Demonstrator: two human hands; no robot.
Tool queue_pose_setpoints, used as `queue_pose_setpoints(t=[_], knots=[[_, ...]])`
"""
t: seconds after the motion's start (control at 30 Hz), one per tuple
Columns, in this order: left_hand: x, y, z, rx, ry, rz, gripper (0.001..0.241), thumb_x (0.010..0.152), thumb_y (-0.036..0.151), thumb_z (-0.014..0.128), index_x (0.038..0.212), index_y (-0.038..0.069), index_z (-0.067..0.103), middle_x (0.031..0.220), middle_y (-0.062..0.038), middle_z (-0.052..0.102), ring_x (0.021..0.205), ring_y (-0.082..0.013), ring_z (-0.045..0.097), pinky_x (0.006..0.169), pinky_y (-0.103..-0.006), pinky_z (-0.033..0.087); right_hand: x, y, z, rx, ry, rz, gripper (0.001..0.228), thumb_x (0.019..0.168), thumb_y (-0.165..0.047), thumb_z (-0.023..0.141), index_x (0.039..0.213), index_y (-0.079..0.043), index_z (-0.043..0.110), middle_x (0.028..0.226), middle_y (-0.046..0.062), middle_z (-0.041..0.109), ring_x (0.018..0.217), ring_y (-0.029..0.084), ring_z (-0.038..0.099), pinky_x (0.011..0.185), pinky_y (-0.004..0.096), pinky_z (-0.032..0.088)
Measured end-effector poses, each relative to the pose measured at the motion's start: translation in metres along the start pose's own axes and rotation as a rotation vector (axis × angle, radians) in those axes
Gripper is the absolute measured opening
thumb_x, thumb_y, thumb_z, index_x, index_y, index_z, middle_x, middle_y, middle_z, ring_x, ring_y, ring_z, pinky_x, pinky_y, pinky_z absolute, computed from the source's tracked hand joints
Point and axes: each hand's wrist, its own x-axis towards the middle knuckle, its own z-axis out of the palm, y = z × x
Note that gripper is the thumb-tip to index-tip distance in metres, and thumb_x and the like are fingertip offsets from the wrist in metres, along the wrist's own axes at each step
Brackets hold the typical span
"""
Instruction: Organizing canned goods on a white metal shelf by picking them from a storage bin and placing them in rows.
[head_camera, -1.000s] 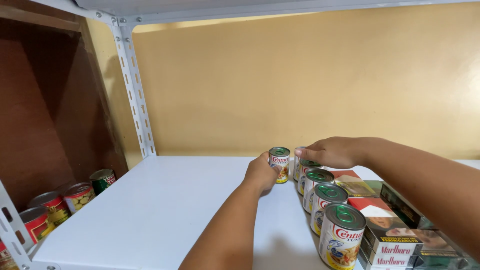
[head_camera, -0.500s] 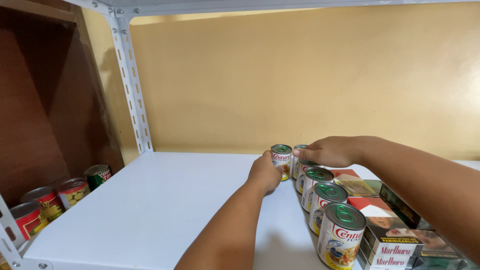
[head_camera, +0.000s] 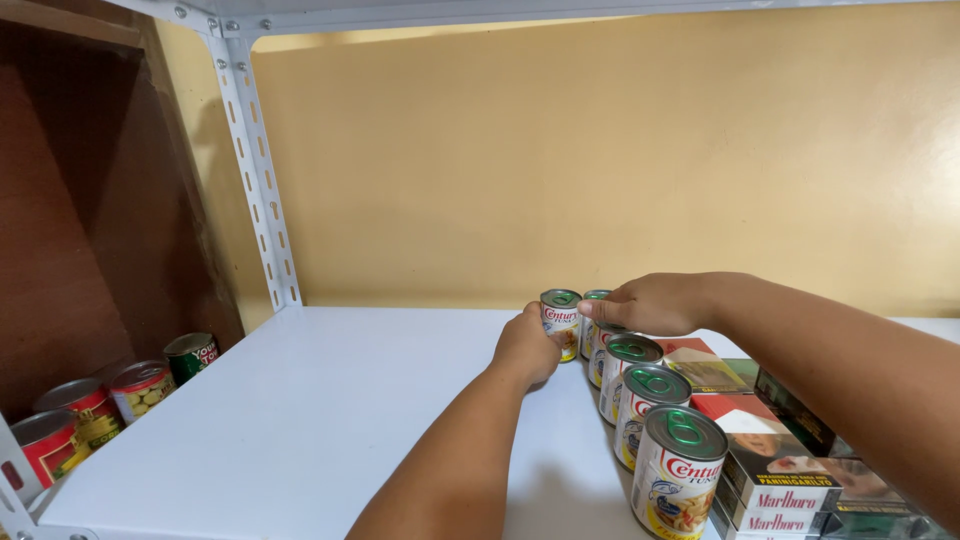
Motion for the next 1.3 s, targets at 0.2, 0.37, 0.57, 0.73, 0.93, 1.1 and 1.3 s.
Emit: queue_pose_setpoints(t=[0.2, 0.37, 0.57, 0.73, 0.93, 1.1, 1.3], knots=[[0.006, -0.007, 0.006, 0.012, 0.033, 0.06, 0.042, 0.091, 0.017, 0.07, 0.13, 0.007, 0.057, 0.12, -0.015, 0.072, 0.112, -0.0313, 0.069, 0.094, -0.0413, 0.054, -0.001, -0.001, 0.001, -0.016, 0.006, -0.006, 0.09, 0.092, -0.076, 0.026, 0.141, -0.01, 0.062, 0.144, 0.018, 0.061, 0.137, 0.034, 0.056, 0.116, 0.045, 0.041], [0.012, -0.012, 0.01, 0.019, 0.051, 0.08, 0.042, 0.091, 0.016, 0.069, 0.13, 0.007, 0.057, 0.119, -0.016, 0.071, 0.111, -0.0319, 0.069, 0.094, -0.0412, 0.054, -0.014, -0.012, -0.002, -0.039, -0.043, 0.011, 0.09, 0.092, -0.077, 0.023, 0.134, -0.009, 0.064, 0.121, 0.021, 0.073, 0.115, 0.032, 0.069, 0.104, 0.044, 0.049], [0.005, -0.003, 0.004, 0.017, 0.028, 0.046, 0.047, 0.092, 0.021, 0.071, 0.133, 0.007, 0.054, 0.119, -0.017, 0.071, 0.111, -0.0327, 0.069, 0.095, -0.0414, 0.054, -0.005, -0.004, 0.003, 0.004, -0.05, 0.003, 0.089, 0.092, -0.076, 0.025, 0.132, -0.007, 0.065, 0.112, 0.021, 0.076, 0.104, 0.031, 0.072, 0.096, 0.043, 0.054], [0.001, 0.006, -0.003, 0.045, 0.046, 0.062, 0.069, 0.086, 0.014, 0.077, 0.143, 0.0, 0.041, 0.133, -0.022, 0.06, 0.124, -0.0354, 0.06, 0.102, -0.0397, 0.051, -0.003, 0.0, 0.005, 0.042, -0.021, -0.055, 0.087, 0.091, -0.075, 0.026, 0.14, -0.01, 0.059, 0.126, 0.017, 0.071, 0.116, 0.029, 0.069, 0.103, 0.041, 0.051], [-0.039, 0.035, -0.032, 0.215, 0.233, 0.218, 0.083, 0.085, 0.006, 0.069, 0.156, 0.007, 0.025, 0.155, -0.02, 0.035, 0.138, -0.04, 0.042, 0.105, -0.0459, 0.047, -0.036, -0.009, 0.003, 0.012, 0.061, -0.115, 0.084, 0.093, -0.072, 0.028, 0.145, -0.011, 0.054, 0.142, 0.015, 0.062, 0.129, 0.031, 0.061, 0.111, 0.042, 0.046], [-0.06, 0.067, -0.037, 0.219, 0.358, 0.404, 0.078, 0.083, 0.005, 0.069, 0.151, 0.006, 0.032, 0.157, -0.021, 0.033, 0.141, -0.0418, 0.038, 0.102, -0.0475, 0.048, -0.093, -0.024, -0.016, -0.043, 0.133, -0.12, 0.081, 0.095, -0.069, 0.028, 0.145, -0.011, 0.055, 0.147, 0.015, 0.059, 0.135, 0.032, 0.056, 0.115, 0.043, 0.042], [-0.111, 0.119, -0.048, 0.108, 0.405, 0.599, 0.079, 0.078, 0.007, 0.072, 0.148, 0.002, 0.035, 0.153, -0.025, 0.036, 0.137, -0.0444, 0.042, 0.105, -0.0479, 0.046, -0.152, -0.008, -0.025, -0.082, 0.37, -0.242, 0.082, 0.097, -0.064, 0.032, 0.154, -0.004, 0.035, 0.162, 0.017, 0.032, 0.151, 0.031, 0.03, 0.121, 0.041, 0.024]])
